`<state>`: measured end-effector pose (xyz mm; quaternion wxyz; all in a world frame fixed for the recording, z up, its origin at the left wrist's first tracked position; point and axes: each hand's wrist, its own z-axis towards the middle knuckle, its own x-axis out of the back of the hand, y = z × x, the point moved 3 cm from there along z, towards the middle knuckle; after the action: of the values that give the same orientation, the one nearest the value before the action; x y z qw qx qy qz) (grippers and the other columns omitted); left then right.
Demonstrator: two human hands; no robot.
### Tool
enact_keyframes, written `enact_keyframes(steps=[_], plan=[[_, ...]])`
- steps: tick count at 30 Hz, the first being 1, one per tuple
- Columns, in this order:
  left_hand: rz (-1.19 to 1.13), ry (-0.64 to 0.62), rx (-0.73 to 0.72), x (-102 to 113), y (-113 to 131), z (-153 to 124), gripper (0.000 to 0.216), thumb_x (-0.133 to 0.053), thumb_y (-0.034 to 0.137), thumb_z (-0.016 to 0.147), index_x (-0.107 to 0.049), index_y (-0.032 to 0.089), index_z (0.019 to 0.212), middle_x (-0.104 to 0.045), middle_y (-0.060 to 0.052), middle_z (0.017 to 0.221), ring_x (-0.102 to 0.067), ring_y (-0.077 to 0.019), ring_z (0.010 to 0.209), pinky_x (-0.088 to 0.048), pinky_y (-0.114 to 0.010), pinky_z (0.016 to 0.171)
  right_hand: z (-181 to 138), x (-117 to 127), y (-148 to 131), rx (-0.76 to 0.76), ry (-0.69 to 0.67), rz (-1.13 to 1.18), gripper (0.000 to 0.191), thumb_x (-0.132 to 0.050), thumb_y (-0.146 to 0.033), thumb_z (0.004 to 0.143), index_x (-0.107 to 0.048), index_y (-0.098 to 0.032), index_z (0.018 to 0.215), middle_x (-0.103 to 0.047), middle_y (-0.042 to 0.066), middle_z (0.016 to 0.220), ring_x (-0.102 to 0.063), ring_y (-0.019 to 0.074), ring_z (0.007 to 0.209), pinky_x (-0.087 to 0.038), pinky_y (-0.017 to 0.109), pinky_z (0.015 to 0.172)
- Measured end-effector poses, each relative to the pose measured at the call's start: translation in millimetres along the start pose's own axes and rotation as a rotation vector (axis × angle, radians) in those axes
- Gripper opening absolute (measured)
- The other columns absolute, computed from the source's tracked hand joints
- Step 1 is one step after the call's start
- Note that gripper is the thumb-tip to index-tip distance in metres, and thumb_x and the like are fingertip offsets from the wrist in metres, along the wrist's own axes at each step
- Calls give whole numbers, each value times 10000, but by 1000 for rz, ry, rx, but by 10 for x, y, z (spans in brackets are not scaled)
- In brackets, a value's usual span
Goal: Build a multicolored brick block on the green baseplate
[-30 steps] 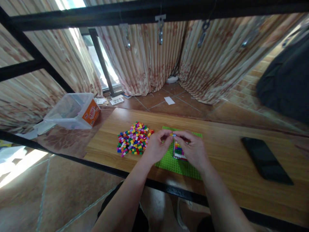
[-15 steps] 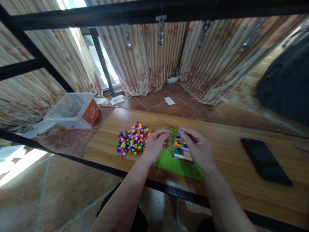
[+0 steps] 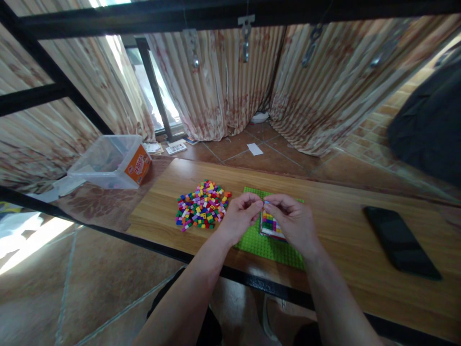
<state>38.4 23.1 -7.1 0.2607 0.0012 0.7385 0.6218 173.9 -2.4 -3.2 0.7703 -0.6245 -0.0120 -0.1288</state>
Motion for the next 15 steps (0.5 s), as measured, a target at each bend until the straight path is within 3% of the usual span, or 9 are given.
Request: enact_keyframes(steps=[5,8,11,15], plan=[[-135,-19,53,5,33,-7,310,-774,385,704,-589,141,748,-498,45,633,-336,-23,477,-196,-169,436,-7,73,-51,-17,36,94,170,-746,-353,765,-734,-223,874,-750,18,783,-686,158,688,-562,297,658],[-182,46,82,43,44,12,271,-768,326,700,-574,137,710,-521,33,651,-343,-15,473,-175,-162,426,-1,213,-56,-17,135,119,261,-755,-355,758,-734,-249,996,-763,16,824,-704,167,697,-583,321,655],[-202,157,122,94,37,36,199,-713,252,712,-554,141,670,-532,28,634,-366,-16,460,-173,-158,418,7,382,-25,-21,227,43,286,-753,-366,758,-737,-245,1017,-769,24,834,-716,185,713,-597,349,663],[-220,215,146,114,32,48,125,-645,203,707,-549,146,653,-543,23,622,-383,-22,451,-178,-161,407,9,522,46,-40,218,-126,252,-725,-419,779,-728,-209,920,-769,55,852,-723,210,737,-597,358,674]])
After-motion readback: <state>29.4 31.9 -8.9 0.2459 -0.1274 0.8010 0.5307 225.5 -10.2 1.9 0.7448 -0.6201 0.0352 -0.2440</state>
